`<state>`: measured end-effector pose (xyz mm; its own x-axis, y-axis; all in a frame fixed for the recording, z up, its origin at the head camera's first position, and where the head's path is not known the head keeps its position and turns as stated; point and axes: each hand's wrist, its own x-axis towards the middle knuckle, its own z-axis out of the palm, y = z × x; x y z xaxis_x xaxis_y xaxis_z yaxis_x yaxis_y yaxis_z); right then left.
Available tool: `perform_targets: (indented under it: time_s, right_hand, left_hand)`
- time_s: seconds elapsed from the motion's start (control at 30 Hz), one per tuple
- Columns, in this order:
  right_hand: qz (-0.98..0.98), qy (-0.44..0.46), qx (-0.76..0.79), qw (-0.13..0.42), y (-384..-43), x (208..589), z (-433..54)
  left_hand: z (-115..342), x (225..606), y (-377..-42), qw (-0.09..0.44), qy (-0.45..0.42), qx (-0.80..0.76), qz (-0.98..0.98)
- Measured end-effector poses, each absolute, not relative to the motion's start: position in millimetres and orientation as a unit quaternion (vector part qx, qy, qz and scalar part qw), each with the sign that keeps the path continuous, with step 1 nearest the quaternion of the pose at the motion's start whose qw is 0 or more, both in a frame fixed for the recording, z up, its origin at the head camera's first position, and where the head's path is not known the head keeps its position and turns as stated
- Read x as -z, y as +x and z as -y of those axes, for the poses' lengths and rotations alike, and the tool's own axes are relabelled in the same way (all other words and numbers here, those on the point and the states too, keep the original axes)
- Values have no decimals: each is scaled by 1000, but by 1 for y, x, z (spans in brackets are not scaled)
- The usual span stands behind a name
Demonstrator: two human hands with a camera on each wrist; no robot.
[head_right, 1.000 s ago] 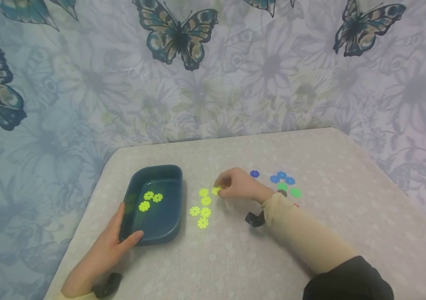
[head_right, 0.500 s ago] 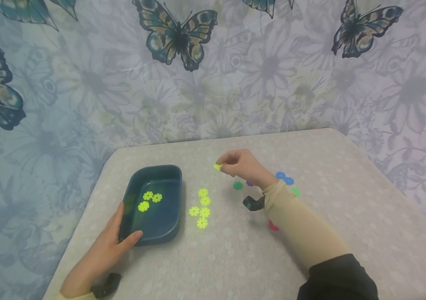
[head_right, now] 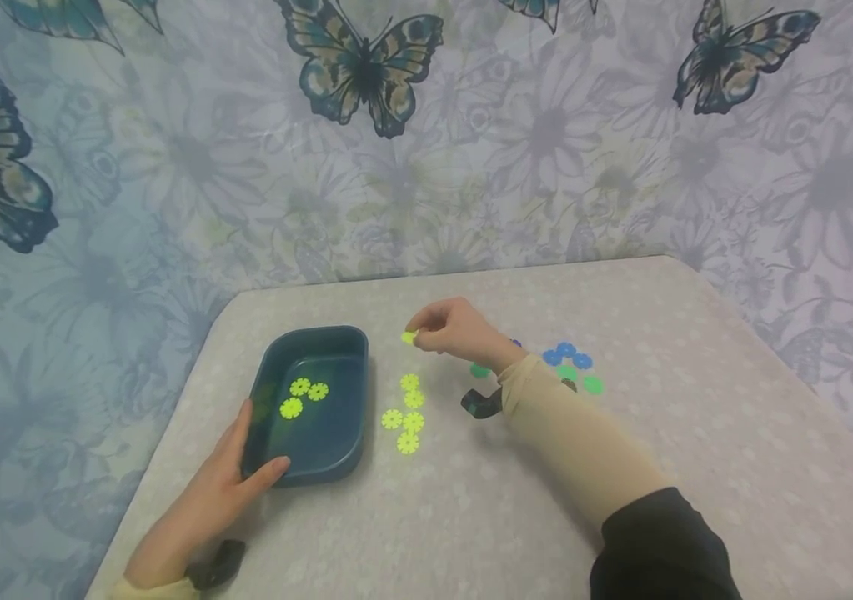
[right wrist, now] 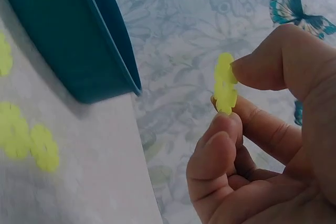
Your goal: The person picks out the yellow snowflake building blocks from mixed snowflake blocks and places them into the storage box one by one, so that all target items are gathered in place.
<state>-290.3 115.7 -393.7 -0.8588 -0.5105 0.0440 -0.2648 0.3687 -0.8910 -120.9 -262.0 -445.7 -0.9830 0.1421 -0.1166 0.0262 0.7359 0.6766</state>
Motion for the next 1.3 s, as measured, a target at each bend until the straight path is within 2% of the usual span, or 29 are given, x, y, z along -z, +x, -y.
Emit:
perform_targets:
  time_s: [0.2, 0.5, 0.9, 1.3]
  right_hand:
    - [-813, -255, 504, 141, -297, 387, -72]
    - [-806, -290, 501, 124, -312, 364, 5]
    - [-814, -327, 458, 144, -300, 404, 77]
    - [-814, -336, 433, 190, -287, 421, 98]
  left_hand:
    - [261, 445, -122, 68, 54, -361, -929]
    - [255, 449, -126, 63, 55, -366, -927]
    - [258, 452, -127, 67, 61, -370, -925]
    - [267, 451, -121, 65, 59, -368, -926]
